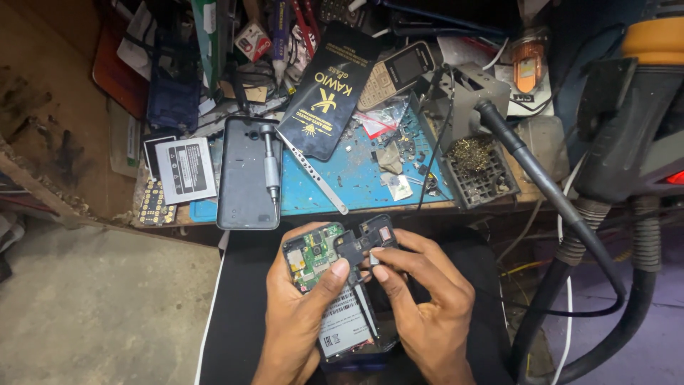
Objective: The person reassembles a smartphone by aligning the motherboard and battery into the chassis, then attaching the back cover and securing it with screws. The person uses a screwdriver to tighten screws around the back cover and camera area.
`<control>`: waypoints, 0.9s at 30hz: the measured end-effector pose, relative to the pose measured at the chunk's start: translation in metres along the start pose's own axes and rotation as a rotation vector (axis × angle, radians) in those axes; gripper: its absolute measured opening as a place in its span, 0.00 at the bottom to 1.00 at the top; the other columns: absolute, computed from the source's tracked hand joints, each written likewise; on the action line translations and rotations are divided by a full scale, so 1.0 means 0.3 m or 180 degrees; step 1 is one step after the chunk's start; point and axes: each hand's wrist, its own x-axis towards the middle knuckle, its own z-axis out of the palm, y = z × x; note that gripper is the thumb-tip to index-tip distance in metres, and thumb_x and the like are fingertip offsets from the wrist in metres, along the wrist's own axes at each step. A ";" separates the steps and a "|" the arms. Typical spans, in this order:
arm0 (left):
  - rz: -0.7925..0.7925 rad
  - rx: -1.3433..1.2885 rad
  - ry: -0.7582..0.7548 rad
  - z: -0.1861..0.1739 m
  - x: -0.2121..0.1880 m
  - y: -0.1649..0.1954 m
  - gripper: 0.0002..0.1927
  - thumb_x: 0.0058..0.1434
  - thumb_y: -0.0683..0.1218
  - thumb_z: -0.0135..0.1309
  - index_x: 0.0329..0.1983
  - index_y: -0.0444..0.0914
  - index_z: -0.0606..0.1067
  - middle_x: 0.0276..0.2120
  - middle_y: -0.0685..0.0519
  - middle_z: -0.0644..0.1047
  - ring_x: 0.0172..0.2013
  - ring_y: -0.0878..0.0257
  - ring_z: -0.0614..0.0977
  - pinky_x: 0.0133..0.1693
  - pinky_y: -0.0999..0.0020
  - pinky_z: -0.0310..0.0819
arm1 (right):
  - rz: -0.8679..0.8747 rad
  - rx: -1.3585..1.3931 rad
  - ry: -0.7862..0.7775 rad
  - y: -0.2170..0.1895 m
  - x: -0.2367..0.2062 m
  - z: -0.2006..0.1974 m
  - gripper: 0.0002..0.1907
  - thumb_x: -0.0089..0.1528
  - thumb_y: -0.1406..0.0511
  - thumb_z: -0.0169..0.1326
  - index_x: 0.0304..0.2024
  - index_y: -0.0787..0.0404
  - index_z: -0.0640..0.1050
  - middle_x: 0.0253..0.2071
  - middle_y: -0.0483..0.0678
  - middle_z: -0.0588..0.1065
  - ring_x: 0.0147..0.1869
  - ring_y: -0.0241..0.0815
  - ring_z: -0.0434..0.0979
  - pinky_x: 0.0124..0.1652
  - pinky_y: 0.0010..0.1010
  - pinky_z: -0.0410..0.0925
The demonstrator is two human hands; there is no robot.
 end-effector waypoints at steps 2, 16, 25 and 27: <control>-0.0049 -0.0011 0.0028 -0.001 0.001 0.001 0.23 0.59 0.39 0.60 0.56 0.31 0.69 0.40 0.44 0.81 0.38 0.62 0.85 0.42 0.64 0.84 | 0.0140 0.0044 -0.0008 -0.009 0.004 0.000 0.09 0.59 0.70 0.63 0.42 0.63 0.83 0.48 0.54 0.82 0.51 0.44 0.85 0.48 0.29 0.75; -0.0105 0.0529 0.0210 0.012 0.000 0.009 0.21 0.57 0.36 0.59 0.54 0.32 0.69 0.35 0.44 0.82 0.32 0.60 0.87 0.36 0.66 0.86 | 0.0451 0.0112 0.0010 0.031 0.012 -0.008 0.06 0.64 0.68 0.58 0.38 0.66 0.80 0.48 0.52 0.80 0.49 0.39 0.82 0.46 0.26 0.72; -0.0190 0.0537 0.0208 0.018 0.000 0.011 0.22 0.56 0.37 0.60 0.54 0.32 0.70 0.34 0.44 0.81 0.31 0.59 0.87 0.36 0.65 0.86 | 0.1111 0.1032 -0.0034 0.120 0.008 -0.004 0.08 0.68 0.67 0.54 0.42 0.69 0.79 0.40 0.45 0.76 0.41 0.30 0.72 0.41 0.21 0.66; -0.0188 0.0529 0.0269 0.021 0.001 0.013 0.22 0.56 0.37 0.60 0.54 0.32 0.70 0.34 0.44 0.81 0.31 0.59 0.87 0.36 0.64 0.87 | 0.1237 0.0996 -0.0006 0.114 0.005 -0.008 0.08 0.68 0.68 0.54 0.43 0.68 0.80 0.39 0.45 0.75 0.39 0.29 0.70 0.39 0.20 0.64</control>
